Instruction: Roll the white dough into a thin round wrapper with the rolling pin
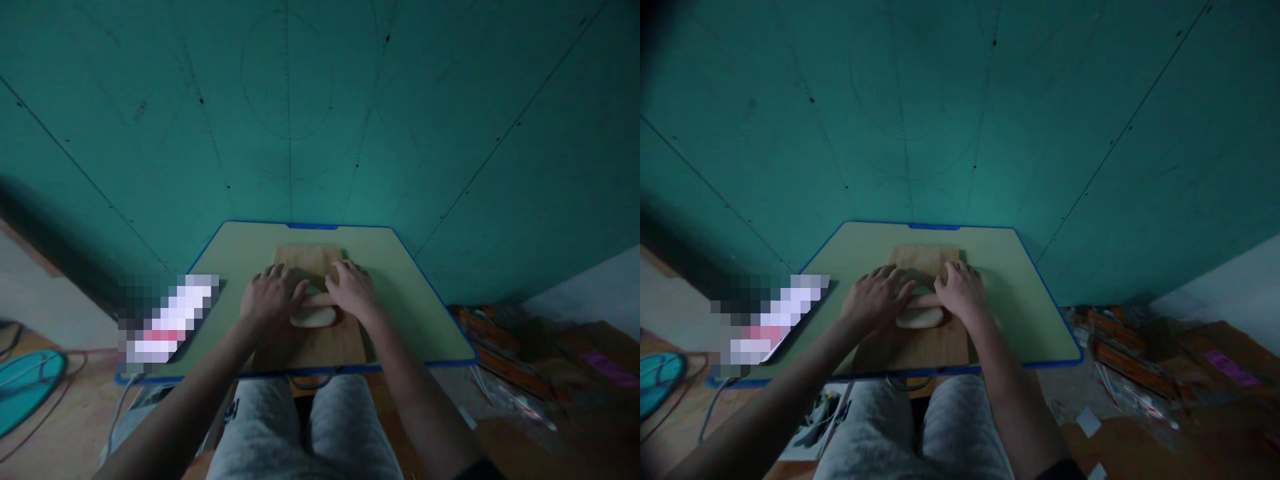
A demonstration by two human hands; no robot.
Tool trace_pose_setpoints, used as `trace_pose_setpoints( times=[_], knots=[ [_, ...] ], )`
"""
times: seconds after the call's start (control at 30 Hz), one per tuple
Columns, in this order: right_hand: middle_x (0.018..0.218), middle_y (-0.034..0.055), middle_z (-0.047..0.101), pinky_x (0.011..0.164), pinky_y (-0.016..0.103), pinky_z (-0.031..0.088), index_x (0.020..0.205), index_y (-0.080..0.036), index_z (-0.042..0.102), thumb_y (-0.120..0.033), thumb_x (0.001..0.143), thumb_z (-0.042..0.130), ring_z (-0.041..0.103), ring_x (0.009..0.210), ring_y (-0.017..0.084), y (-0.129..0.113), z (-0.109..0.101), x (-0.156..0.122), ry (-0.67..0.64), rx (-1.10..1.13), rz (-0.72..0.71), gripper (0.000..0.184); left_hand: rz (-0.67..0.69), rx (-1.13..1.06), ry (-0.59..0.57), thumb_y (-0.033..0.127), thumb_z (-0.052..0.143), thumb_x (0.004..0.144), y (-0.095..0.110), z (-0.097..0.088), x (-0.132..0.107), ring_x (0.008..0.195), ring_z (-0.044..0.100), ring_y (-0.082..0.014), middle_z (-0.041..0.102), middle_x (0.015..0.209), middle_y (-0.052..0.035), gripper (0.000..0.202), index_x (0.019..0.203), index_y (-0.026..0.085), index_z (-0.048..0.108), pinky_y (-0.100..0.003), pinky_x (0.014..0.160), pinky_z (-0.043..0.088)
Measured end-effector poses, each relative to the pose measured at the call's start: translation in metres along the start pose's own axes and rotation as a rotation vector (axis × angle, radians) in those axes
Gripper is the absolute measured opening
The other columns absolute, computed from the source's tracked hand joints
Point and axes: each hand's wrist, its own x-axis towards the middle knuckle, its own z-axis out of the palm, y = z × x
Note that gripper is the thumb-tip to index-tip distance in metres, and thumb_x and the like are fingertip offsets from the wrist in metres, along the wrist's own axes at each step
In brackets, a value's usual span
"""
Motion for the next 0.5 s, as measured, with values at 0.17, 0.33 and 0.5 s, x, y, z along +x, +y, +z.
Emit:
trace_pose_setpoints(
  times=[0.17, 0.33, 0.5],
  knots=[
    [0.126, 0.0112, 0.067, 0.093, 0.038, 0.047, 0.119, -0.020, 0.067, -0.032, 0.096, 0.050, 0.064, 0.111, 0.026, 0.000, 0.002, -0.005, 0.058, -0.012, -0.020, 0.031, -0.029, -0.023, -0.020, 0.044, 0.039, 0.102, 0.003, -0.004, -0.002, 0.109, 0.066, -0.0302, 0.070, 0.117, -0.0142, 0.041, 0.112, 0.017, 0.067, -0.040, 0.084, 0.052],
    [0.130, 0.0122, 0.067, 0.097, 0.041, 0.047, 0.121, -0.018, 0.067, -0.031, 0.100, 0.042, 0.062, 0.114, 0.027, 0.003, 0.011, -0.064, 0.189, -0.009, -0.108, 0.034, 0.053, -0.033, 0.114, 0.044, 0.043, 0.100, 0.016, -0.006, -0.050, 0.125, 0.059, -0.0351, 0.065, 0.134, -0.0168, 0.042, 0.124, 0.016, 0.064, -0.051, 0.100, 0.048],
    [0.137, 0.0158, 0.063, 0.112, 0.048, 0.039, 0.126, -0.013, 0.065, -0.031, 0.101, 0.040, 0.054, 0.129, 0.030, 0.010, 0.014, -0.099, 0.216, 0.013, -0.233, 0.039, 0.166, -0.019, 0.189, 0.041, 0.047, 0.098, 0.019, -0.004, -0.089, 0.133, 0.053, -0.0377, 0.061, 0.140, -0.0175, 0.046, 0.135, 0.015, 0.058, -0.053, 0.105, 0.044]
  ],
)
